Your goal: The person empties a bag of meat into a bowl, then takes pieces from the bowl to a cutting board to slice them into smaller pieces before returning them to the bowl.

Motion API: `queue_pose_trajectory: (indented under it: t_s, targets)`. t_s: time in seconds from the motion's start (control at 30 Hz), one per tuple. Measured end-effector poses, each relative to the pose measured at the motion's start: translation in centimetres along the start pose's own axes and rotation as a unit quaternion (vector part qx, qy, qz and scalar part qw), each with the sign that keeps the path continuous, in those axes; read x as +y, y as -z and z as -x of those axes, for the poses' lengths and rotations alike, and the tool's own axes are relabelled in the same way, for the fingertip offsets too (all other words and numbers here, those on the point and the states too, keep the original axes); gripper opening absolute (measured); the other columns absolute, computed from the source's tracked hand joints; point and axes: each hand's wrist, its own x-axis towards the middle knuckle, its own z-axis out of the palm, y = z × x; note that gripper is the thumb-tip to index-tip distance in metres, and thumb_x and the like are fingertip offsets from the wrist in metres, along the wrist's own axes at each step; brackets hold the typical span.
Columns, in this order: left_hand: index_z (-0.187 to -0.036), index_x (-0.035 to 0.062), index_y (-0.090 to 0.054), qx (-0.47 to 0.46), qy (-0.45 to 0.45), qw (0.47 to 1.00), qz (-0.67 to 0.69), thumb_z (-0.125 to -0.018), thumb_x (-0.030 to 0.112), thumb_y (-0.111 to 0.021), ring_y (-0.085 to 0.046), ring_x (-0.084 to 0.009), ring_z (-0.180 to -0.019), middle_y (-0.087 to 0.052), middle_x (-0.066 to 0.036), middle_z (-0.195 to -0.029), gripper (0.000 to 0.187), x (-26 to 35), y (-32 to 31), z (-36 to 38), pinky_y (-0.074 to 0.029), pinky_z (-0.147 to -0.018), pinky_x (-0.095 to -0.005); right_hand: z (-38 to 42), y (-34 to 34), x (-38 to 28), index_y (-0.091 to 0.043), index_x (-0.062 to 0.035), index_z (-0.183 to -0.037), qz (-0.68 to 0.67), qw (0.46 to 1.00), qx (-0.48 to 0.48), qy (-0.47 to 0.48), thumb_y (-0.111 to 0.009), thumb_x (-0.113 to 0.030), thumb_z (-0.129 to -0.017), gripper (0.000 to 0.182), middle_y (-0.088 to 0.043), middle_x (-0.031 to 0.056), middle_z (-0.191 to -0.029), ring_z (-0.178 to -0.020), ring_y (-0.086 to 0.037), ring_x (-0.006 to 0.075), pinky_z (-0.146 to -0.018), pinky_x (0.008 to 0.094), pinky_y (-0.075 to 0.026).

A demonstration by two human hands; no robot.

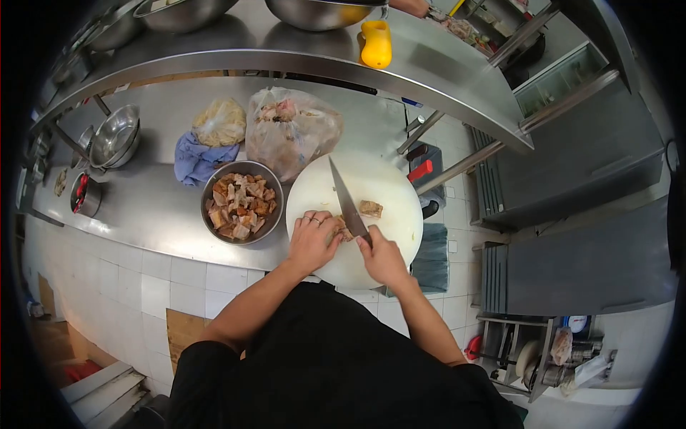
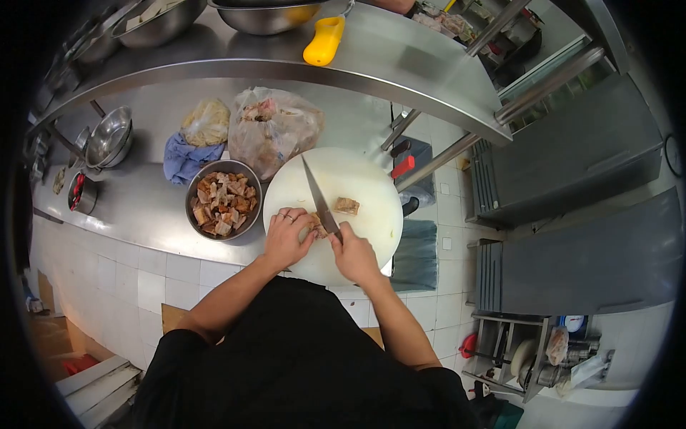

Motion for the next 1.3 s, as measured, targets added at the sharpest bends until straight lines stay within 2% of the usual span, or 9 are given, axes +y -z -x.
queue_pose_trajectory:
  t_s: [0.17, 0.23, 0.37, 0.53, 0.7, 0.8, 1.0, 1.2, 1.3]
  targets:
    - [-0.112, 0.0111, -0.073, 0.009, -0.003, 1.000, 0.004, -0.086, 0.020, -0.082, -0.059, -0.0315, -0.117, -0.067, -0.008, -0.121, 0.030, -0.1, -0.1, 0.1, -0.044, -0.098, -0.0459, -1.8, 2.5, 2.4, -0.059, -0.0040, -0.126, -0.234, 0.950, -0.147, -0.149, -0.061, -0.034, -0.110, 0.034, -0.072, 0.0269, -0.084, -0.077, -0.072, 0.0459, -0.070, 0.0523, -0.055]
    - [-0.112, 0.0106, -0.072, 0.013, -0.005, 1.000, -0.002, -0.085, 0.020, -0.083, -0.059, -0.0317, -0.117, -0.067, -0.009, -0.120, 0.030, -0.1, -0.1, 0.1, -0.045, -0.098, -0.0457, -1.3, 1.3, 2.4, -0.057, -0.0037, -0.124, -0.069, 0.997, -0.001, 0.042, -0.062, -0.028, -0.111, 0.028, -0.073, 0.0221, -0.080, -0.060, -0.068, 0.0421, -0.063, 0.0532, -0.056]
    - [-0.111, 0.0096, -0.070, 0.044, 0.004, 0.999, 0.010, -0.084, 0.021, -0.084, -0.060, -0.0324, -0.116, -0.067, -0.010, -0.119, 0.032, -0.4, -0.4, 0.7, -0.045, -0.097, -0.0448, 1.2, 4.1, -5.8, -0.054, -0.0053, -0.129, 0.082, 0.992, 0.063, 0.068, -0.062, -0.024, -0.108, 0.029, -0.075, 0.0242, -0.082, -0.077, -0.071, 0.0523, -0.069, 0.0591, -0.056]
    - [-0.108, 0.0100, -0.070, 0.052, -0.014, 0.998, 0.021, -0.083, 0.021, -0.084, -0.060, -0.0323, -0.116, -0.067, -0.010, -0.118, 0.031, -0.4, -0.1, 0.9, -0.045, -0.096, -0.0449, -1.7, 0.0, -1.7, -0.055, -0.0024, -0.124, 0.198, 0.979, -0.025, -0.030, -0.059, -0.030, -0.109, 0.032, -0.076, 0.0275, -0.089, -0.068, -0.072, 0.0483, -0.062, 0.0574, -0.057]
    - [-0.103, 0.0104, -0.073, 0.016, -0.002, 1.000, -0.011, -0.083, 0.020, -0.084, -0.058, -0.0309, -0.118, -0.067, -0.009, -0.117, 0.024, 0.0, 0.0, 0.6, -0.044, -0.098, -0.0459, -6.4, 5.3, 0.5, -0.059, -0.0050, -0.124, -0.082, 0.959, -0.240, -0.125, -0.058, -0.033, -0.111, 0.031, -0.061, 0.0111, -0.069, -0.047, -0.061, 0.0230, -0.045, 0.0407, -0.052]
    - [-0.112, 0.0108, -0.072, 0.010, -0.002, 1.000, 0.001, -0.083, 0.025, -0.084, -0.057, -0.0314, -0.119, -0.066, -0.010, -0.118, 0.034, -0.8, -0.4, 0.9, -0.043, -0.100, -0.0466, -3.7, 5.7, 3.0, -0.059, -0.0066, -0.124, -0.279, 0.940, -0.150, -0.129, -0.056, -0.034, -0.113, 0.029, -0.051, 0.0012, -0.067, -0.044, -0.049, 0.0116, -0.040, 0.0341, -0.046]
    - [-0.157, 0.0172, -0.052, -0.063, -0.034, 0.997, -0.030, -0.081, 0.046, -0.086, -0.043, -0.0459, -0.147, -0.046, -0.022, -0.159, 0.088, 1.4, 0.8, -2.7, -0.035, -0.121, -0.0527, 3.8, 7.1, 10.2, -0.058, -0.0068, -0.121, -0.398, 0.887, -0.042, -0.229, -0.055, -0.033, -0.114, 0.027, -0.051, 0.0011, -0.065, -0.040, -0.044, 0.0115, -0.036, 0.0337, -0.043]
    - [-0.167, 0.0214, -0.042, -0.108, -0.096, 0.989, -0.032, -0.093, 0.050, -0.077, -0.026, -0.0529, -0.159, -0.025, -0.026, -0.175, 0.087, 0.4, -5.6, -5.0, -0.027, -0.130, -0.0571, 1.0, 1.5, 3.3, -0.056, -0.0082, -0.121, -0.377, 0.881, -0.121, -0.258, -0.054, -0.035, -0.114, 0.028, -0.050, 0.0014, -0.065, -0.040, -0.045, 0.0125, -0.037, 0.0345, -0.045]
    - [-0.155, 0.0152, -0.055, -0.006, -0.038, 0.997, 0.065, -0.095, 0.032, -0.076, -0.039, -0.0522, -0.149, -0.038, -0.027, -0.163, 0.066, -0.8, -2.6, -4.8, -0.037, -0.123, -0.0570, -2.0, -1.5, -1.0, -0.055, -0.0089, -0.119, -0.391, 0.886, -0.139, -0.207, -0.054, -0.033, -0.114, 0.025, -0.051, 0.0019, -0.066, -0.041, -0.046, 0.0123, -0.037, 0.0331, -0.044]
